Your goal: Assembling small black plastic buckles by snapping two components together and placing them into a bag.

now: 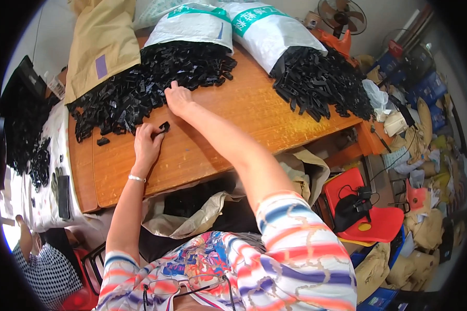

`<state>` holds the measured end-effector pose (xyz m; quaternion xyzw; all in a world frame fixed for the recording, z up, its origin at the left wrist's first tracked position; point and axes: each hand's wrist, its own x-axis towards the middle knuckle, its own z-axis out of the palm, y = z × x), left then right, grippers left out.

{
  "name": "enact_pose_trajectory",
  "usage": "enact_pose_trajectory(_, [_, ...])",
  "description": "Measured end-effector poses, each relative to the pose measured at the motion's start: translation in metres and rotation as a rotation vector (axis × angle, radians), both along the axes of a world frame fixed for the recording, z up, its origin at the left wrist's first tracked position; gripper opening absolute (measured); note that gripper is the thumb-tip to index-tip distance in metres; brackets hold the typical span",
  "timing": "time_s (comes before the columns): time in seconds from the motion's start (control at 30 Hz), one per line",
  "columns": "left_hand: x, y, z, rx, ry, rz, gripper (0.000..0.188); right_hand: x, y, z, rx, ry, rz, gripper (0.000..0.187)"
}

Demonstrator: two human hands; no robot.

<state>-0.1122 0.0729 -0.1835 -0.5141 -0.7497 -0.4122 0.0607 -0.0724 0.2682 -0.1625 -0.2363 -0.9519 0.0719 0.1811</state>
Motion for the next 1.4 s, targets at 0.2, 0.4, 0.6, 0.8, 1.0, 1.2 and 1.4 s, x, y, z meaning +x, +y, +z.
enact_pose_trajectory(0.2, [0.009,-0.008,0.010,-0.010,-0.019,-0.046,0.013,-0.003,-0.006,-0.004,0.109,-0.036,0.009,0.015])
enact_pose_trajectory(0.4, [0.015,-0.021,0.011,-0.053,-0.135,-0.037,0.029,0.027,-0.026,0.004,-0.114,-0.109,0.070,0.029])
enact_pose_trajectory(0.6, [0.011,-0.030,0.006,-0.022,0.065,-0.006,0.026,0.085,-0.042,-0.004,-0.184,0.024,0.189,0.026])
enact_pose_trajectory(0.8, [0.012,-0.026,0.007,-0.062,-0.018,-0.019,0.022,0.110,-0.052,0.007,-0.270,0.250,0.224,0.021])
enact_pose_trajectory(1.0, [0.010,-0.025,0.004,-0.067,-0.002,-0.041,0.024,0.102,-0.075,0.008,-0.247,0.245,0.318,0.019])
enact_pose_trajectory(1.2, [0.010,-0.027,0.004,-0.086,-0.006,-0.030,0.023,0.095,-0.080,0.012,-0.186,0.180,0.344,0.019])
enact_pose_trajectory(1.4, [0.011,-0.027,0.006,-0.081,0.003,-0.034,0.022,0.091,-0.082,0.019,-0.163,0.117,0.374,0.020])
